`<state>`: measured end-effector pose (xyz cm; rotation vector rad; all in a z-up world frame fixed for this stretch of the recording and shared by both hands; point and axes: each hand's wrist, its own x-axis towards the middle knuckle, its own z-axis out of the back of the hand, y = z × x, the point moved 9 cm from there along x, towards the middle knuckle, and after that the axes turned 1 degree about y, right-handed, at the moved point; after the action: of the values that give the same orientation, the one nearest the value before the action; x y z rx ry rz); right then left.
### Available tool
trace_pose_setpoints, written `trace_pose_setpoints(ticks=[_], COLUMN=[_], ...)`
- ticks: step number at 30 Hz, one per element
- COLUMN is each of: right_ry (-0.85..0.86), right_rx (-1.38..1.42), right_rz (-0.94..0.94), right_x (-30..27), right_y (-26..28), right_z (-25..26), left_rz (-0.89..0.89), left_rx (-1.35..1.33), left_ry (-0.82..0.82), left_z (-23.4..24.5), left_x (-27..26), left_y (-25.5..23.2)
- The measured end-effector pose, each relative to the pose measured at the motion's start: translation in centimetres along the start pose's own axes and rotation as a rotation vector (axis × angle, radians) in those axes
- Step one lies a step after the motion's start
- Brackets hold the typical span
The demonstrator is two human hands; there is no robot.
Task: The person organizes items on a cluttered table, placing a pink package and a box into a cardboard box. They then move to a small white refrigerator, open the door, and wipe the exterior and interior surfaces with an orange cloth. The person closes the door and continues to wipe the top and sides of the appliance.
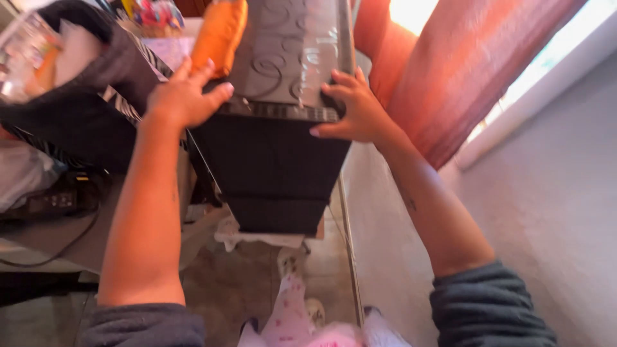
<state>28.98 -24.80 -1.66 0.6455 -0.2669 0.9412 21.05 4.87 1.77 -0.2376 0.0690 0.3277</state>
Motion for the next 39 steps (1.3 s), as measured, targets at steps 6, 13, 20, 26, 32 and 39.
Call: trace_pose_setpoints(ticks=[6,13,20,26,32,39], right_ry=[0.095,-0.026,0.065,0.408,0.402,0.142], right_rx=[-0.031,-0.037,-0.057,-0.298,-0.372,-0.372], right_rz=[-0.209,0.043,-0.112,-0.511,-0.571,-0.303], right_x=[-0.5,-0.3,-0.6,0.6,1.4,0.9], right_y=[0.5,0.7,0.6,1.5,4.1,4.4], right_z=[-0.1,0.6,0.4,-0.6,-0.8,0.3], left_rz=[0.058,-0.136,-0.366,-0.382,-0.528,-0.549], left_rx=[-0.016,0.044,-0.133,-0.109,-0.1,-0.081], left_ry=[0.143,0.086,-0.001,0.045,0.059,0.074], left_z=[0.3,0.1,-2.2,-1.1,-0.8,-3.1], left_x=[-1.7,1.8,5.5,3.2,1.6,2.7], left_y=[-0.2,1.5,1.9,1.2,0.8,1.1])
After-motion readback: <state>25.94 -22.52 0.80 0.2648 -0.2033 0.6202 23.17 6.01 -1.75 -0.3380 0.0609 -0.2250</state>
